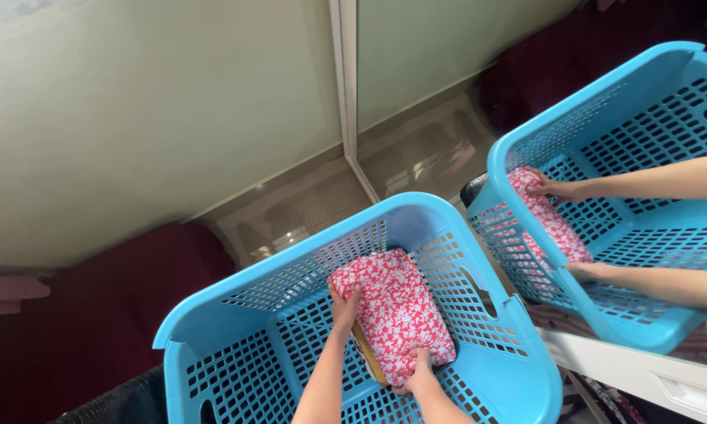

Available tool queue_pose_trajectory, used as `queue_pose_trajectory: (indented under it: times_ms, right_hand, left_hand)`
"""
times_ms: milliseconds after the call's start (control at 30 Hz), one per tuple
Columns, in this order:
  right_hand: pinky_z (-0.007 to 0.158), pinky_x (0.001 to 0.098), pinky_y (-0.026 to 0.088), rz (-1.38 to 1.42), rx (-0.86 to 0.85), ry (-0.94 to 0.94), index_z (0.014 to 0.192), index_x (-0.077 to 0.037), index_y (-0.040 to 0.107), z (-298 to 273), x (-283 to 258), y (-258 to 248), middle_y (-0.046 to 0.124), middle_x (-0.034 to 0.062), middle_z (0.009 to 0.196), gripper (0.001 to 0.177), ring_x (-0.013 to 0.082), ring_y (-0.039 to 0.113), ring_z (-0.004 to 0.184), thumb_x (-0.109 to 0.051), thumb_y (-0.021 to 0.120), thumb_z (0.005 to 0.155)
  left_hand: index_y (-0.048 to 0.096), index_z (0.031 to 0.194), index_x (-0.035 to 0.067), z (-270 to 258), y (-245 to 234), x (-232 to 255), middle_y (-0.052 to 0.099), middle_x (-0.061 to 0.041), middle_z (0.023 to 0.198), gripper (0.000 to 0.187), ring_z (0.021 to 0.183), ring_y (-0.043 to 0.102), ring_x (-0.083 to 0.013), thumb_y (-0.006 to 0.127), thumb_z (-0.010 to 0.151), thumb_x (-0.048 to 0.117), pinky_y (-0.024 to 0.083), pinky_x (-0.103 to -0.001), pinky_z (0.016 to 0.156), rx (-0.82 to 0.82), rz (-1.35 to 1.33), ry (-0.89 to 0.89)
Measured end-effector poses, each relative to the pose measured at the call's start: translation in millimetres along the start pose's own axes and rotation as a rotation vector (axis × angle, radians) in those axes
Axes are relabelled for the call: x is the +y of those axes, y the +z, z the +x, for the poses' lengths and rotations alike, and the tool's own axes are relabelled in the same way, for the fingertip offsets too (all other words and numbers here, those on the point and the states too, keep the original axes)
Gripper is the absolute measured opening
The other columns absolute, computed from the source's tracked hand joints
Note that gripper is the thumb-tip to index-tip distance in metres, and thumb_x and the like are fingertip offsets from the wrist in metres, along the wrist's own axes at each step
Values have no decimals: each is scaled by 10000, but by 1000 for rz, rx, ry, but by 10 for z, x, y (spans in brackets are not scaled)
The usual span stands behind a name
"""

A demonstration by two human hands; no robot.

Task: The person removes folded clothes from a white wardrobe shelf and places them into two blue laundry baskets. The person handles various garments including patterned shirts, solid-colored tops, and pants, moving them one by one from the shelf to the baskets.

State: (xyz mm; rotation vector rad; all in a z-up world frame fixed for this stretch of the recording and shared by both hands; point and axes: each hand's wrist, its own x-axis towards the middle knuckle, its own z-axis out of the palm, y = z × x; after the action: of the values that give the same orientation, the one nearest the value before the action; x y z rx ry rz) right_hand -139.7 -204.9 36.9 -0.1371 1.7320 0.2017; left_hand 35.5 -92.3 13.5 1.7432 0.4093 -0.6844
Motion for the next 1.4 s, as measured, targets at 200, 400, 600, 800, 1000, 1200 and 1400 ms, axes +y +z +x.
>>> queue_pose_trajectory:
  times_ms: [200,400,600,800,1000,1200,1400]
  right_hand:
    - [1104,816,171,5,-73,-77,1292,-211,567,-78,-3,-42,477,225,1518,593,510,410,1353,-383,579,724]
    - [1136,800,241,-5,-59,98,1365,-154,599,-404,-180,102,373,252,1598,527,512,356,1426,-301,602,860]
    - [1127,716,291,-115,-342,-6,1396,-121,523,-888,-294,-5,523,212,1492,524,418,456,1432,-329,602,922]
    - [970,471,528,-460,-688,-650,1322,-158,571,-1217,-257,-1197,642,95,1316,402,225,641,1213,-183,642,927]
    - [692,298,521,-341,-410,-863,1239,-77,649,-1435,-16,-2224,727,130,1118,302,201,688,914,-170,633,952]
    - [596,374,527,-152,-301,-830,1291,-65,427,-1419,446,-2393,595,147,1093,541,216,646,831,-157,756,871]
    - [739,511,593,-332,-245,-869,1283,-67,280,-1398,651,-2088,541,194,1182,767,280,654,946,-163,846,774]
  left_hand:
    - [-147,1611,316,-129,-260,-60,250,-100,1659,1034,1473,353,-284,616,925,446,330,-495,1161,-240,-228,-84]
    - [-26,1606,74,-475,-52,184,356,-201,1631,1000,1496,386,-301,684,927,263,300,-407,1212,-129,-108,378]
    - [76,1608,66,-897,-206,551,426,-201,1565,959,1409,500,-312,697,931,336,405,-403,1165,-112,150,199]
    - [376,1556,180,-1413,-620,589,588,-175,1439,716,1328,576,-273,629,934,430,465,-385,1088,-208,173,214]
    - [564,1415,120,-1944,-842,486,694,-135,1299,505,1183,639,-215,578,997,404,495,-356,979,-298,129,222]
    - [604,1350,108,-2360,-901,173,712,-90,1255,457,1138,654,-181,604,983,380,523,-328,913,-312,82,270]
    - [638,1305,121,-2639,-935,-33,751,-85,1152,418,1041,692,-176,637,958,356,550,-328,865,-325,229,275]
